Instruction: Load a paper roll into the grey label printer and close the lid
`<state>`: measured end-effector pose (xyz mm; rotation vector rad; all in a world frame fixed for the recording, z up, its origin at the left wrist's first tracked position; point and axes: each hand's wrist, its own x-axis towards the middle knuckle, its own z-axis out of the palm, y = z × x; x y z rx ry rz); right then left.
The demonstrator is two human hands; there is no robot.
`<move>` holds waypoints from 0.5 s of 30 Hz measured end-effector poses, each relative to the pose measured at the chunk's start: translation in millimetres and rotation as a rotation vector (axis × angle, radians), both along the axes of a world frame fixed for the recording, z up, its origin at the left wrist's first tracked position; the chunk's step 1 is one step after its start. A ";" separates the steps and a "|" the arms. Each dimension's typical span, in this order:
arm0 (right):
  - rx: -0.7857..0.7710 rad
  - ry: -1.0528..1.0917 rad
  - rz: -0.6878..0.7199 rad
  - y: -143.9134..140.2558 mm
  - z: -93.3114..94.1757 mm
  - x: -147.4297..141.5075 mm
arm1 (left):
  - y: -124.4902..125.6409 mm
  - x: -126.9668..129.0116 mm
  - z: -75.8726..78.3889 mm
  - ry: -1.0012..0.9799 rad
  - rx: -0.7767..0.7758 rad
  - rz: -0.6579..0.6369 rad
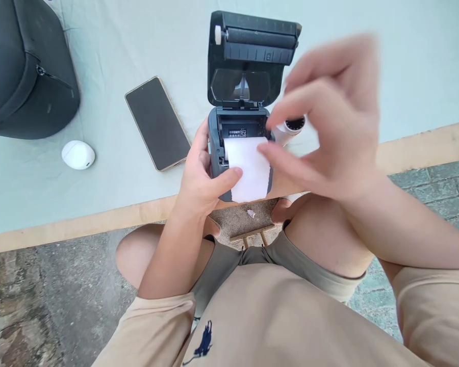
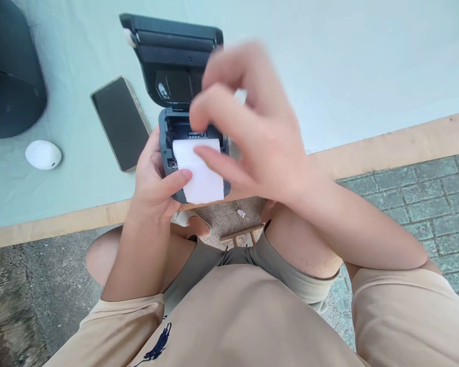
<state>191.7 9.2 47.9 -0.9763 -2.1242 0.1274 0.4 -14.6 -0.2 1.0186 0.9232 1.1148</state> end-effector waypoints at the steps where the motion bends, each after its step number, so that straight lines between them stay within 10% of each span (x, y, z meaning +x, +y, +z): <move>1: -0.021 0.041 -0.054 1.2 3.4 0.9 | -0.1 -0.3 0.5 0.002 0.005 -0.007; 6: -0.219 0.150 -0.074 4.1 10.7 4.2 | 1.0 -0.4 -1.5 0.014 0.033 -0.032; 15: -0.037 -0.118 0.188 9.9 -4.2 7.9 | 12.7 -3.8 -23.7 -0.037 0.187 -0.048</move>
